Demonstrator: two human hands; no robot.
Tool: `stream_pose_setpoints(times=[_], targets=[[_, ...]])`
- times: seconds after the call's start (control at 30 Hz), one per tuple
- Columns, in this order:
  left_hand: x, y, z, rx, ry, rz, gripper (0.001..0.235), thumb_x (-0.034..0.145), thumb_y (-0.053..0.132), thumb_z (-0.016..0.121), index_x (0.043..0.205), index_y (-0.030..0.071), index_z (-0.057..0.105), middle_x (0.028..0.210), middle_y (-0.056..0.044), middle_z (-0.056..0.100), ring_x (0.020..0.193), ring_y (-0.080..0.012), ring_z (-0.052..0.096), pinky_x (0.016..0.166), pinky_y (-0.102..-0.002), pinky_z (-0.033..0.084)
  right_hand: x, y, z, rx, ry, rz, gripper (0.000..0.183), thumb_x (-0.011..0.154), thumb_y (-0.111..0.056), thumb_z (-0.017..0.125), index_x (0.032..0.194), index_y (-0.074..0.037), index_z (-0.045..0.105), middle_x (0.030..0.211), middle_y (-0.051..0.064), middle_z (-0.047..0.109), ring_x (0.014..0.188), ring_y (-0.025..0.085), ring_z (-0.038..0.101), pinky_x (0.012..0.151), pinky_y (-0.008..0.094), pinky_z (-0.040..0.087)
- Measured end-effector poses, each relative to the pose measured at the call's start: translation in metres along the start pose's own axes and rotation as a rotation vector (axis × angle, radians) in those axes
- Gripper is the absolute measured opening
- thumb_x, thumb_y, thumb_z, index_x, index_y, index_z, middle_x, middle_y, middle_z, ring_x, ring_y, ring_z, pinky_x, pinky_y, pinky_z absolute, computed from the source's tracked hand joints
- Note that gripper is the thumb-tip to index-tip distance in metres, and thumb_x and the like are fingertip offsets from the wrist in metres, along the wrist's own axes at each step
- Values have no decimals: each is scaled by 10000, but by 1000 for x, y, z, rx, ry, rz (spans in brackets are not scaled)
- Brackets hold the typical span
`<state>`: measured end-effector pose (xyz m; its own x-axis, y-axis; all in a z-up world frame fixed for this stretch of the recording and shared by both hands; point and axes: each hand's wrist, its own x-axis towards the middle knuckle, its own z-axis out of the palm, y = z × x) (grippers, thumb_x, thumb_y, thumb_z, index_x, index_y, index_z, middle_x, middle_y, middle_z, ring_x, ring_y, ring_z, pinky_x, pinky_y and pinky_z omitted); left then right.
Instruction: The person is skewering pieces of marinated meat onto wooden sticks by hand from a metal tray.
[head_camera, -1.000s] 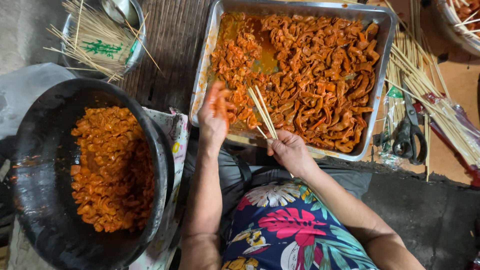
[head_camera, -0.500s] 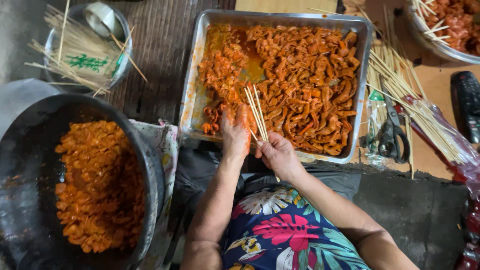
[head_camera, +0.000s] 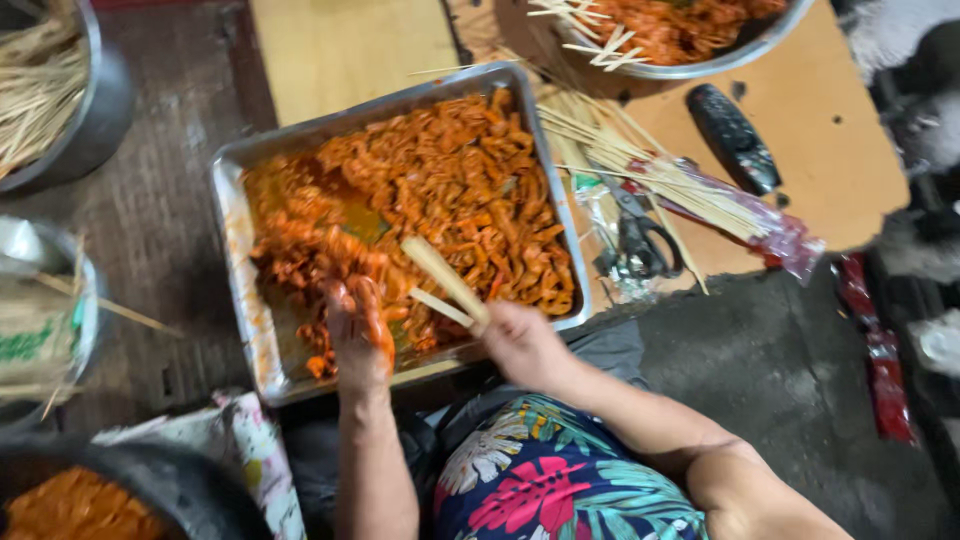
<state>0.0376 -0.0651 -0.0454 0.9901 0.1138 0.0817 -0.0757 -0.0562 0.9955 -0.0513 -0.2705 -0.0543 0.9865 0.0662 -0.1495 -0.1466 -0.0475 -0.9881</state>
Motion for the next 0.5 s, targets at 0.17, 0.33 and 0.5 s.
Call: stream_pose_setpoints(times=[0.17, 0.33, 0.5], targets=[[-9, 8, -20, -77, -94, -30, 557, 1025, 109, 568, 1541, 105, 358, 1392, -100, 602, 985, -174, 691, 620, -245, 433, 5, -25, -118, -506, 483, -323, 202, 918, 12, 647, 1098, -54, 711, 847, 9, 635, 753, 110, 601, 650, 268, 493], [-14, -31, -56, 200, -47, 84, 460, 1054, 22, 591, 1490, 11, 446, 1321, -188, 644, 1118, -246, 656, 948, -353, 552, 17, -46, -263, -792, 801, -505, 89, 1064, 37, 638, 1028, 11, 714, 918, 159, 699, 837, 265, 710, 754, 368, 544], [-22, -53, -74, 219, 33, -61, 417, 1036, 49, 596, 1434, 3, 482, 1225, -168, 672, 974, -235, 694, 840, -342, 588, 48, -57, -374, -1164, 769, -289, 207, 1081, -97, 708, 907, 12, 726, 852, 178, 683, 740, 307, 687, 698, 406, 537]])
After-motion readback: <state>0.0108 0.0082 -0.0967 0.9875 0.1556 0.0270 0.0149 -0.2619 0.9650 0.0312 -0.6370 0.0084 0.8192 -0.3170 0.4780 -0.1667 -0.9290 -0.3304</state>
